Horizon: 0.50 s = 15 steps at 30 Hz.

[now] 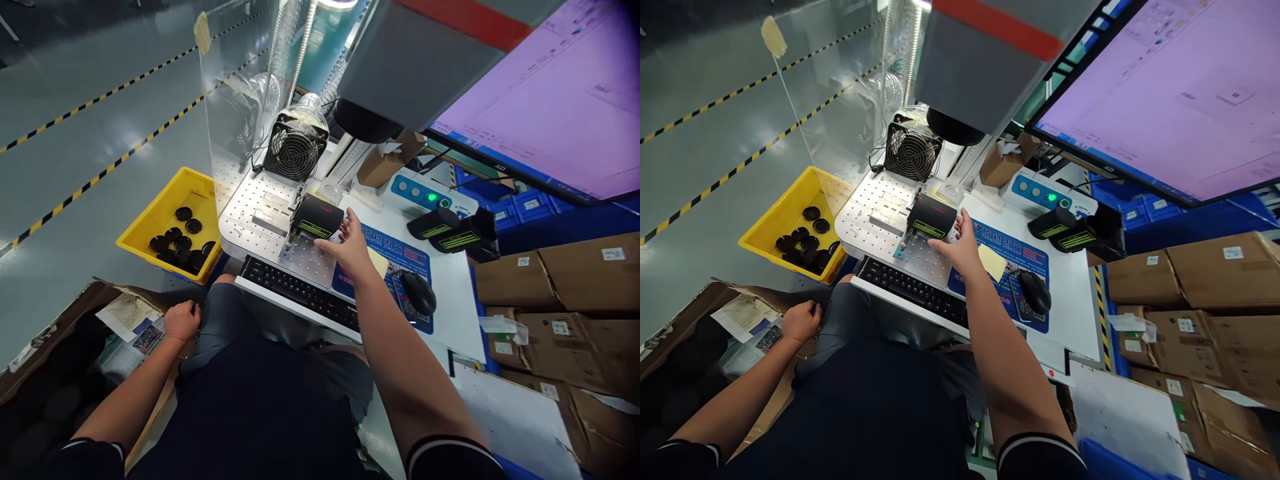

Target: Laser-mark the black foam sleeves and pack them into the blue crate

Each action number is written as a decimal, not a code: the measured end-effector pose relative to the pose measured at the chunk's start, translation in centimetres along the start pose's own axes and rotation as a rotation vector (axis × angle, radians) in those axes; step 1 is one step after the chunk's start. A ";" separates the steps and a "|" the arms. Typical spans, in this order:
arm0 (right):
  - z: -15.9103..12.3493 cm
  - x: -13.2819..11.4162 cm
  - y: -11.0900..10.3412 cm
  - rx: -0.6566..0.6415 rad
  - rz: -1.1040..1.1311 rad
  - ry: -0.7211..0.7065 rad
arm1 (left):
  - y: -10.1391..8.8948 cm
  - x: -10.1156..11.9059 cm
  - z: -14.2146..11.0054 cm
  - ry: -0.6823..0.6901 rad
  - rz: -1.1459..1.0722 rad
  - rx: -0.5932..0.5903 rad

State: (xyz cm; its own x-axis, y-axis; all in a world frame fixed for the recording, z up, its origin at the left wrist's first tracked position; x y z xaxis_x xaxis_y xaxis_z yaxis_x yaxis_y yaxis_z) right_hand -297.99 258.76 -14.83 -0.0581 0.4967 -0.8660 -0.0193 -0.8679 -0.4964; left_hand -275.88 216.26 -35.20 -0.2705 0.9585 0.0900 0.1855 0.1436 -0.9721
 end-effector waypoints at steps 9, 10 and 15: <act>1.4 -3.1 0.4 -0.019 -0.152 0.068 | -0.2 0.1 -0.6 -0.038 -0.080 -0.037; 1.2 -3.1 0.4 -0.015 -0.175 0.090 | -0.1 0.2 -0.9 -0.042 -0.087 -0.047; 0.9 -1.6 0.1 0.015 -0.157 0.075 | 0.9 -0.3 -1.4 -0.073 -0.124 -0.079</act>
State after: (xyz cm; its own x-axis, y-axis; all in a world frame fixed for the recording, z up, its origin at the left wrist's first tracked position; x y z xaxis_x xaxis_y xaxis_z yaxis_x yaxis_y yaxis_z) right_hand -298.78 257.88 -13.46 0.0217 0.6253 -0.7801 -0.0374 -0.7792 -0.6257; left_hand -274.32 216.42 -35.84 -0.3631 0.9123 0.1892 0.2195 0.2811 -0.9343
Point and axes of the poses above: each hand's wrist, its own z-axis towards the middle knuckle, its own y-axis out of the palm, x = y × z, the point moved 10 cm from there along z, towards the middle knuckle
